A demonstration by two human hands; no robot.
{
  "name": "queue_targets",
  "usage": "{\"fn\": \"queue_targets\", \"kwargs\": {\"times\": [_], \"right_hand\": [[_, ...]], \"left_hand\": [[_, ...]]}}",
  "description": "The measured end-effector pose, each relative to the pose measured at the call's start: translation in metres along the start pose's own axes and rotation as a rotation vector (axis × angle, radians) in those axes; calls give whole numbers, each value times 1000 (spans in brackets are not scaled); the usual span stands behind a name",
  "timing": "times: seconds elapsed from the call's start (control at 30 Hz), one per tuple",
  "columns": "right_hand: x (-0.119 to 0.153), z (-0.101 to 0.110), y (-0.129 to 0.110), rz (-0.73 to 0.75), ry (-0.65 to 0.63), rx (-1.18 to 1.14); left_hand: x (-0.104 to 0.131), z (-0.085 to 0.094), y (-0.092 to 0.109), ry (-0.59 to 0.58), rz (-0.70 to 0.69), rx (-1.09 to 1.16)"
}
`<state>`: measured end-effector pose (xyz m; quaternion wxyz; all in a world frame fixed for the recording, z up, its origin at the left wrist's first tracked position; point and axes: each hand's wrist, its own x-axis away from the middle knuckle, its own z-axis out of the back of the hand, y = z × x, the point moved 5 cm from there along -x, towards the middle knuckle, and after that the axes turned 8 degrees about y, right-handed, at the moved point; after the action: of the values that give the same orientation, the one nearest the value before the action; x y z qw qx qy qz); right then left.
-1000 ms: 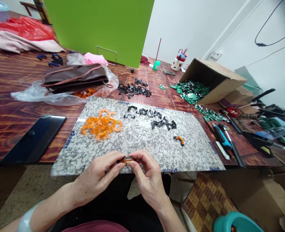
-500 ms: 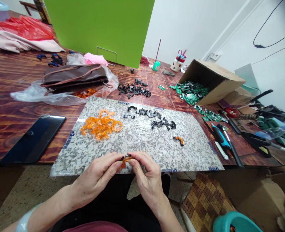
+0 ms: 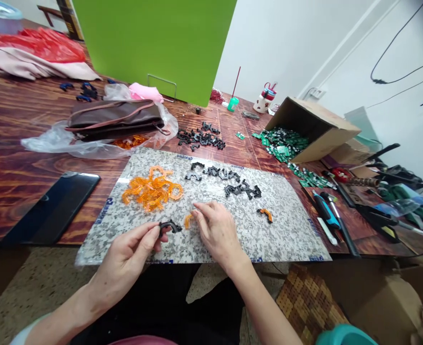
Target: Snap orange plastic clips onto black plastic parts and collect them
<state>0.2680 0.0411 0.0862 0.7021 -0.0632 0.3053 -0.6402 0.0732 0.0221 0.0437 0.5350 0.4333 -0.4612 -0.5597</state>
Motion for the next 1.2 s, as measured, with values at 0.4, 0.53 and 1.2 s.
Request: {"fn": "queue_targets", "kwargs": {"times": [0.4,0.53,1.2], "right_hand": [[-67,-45,-20,-52,-72,38],[-68,-48,-17,-72,-44,-54],[15,18,28,-339,179,-683]], "left_hand": [[1,-2,14,-70,191,194],[3,-2,10,-91,203,216],[-2,-13,18,-144,288,326]]}}
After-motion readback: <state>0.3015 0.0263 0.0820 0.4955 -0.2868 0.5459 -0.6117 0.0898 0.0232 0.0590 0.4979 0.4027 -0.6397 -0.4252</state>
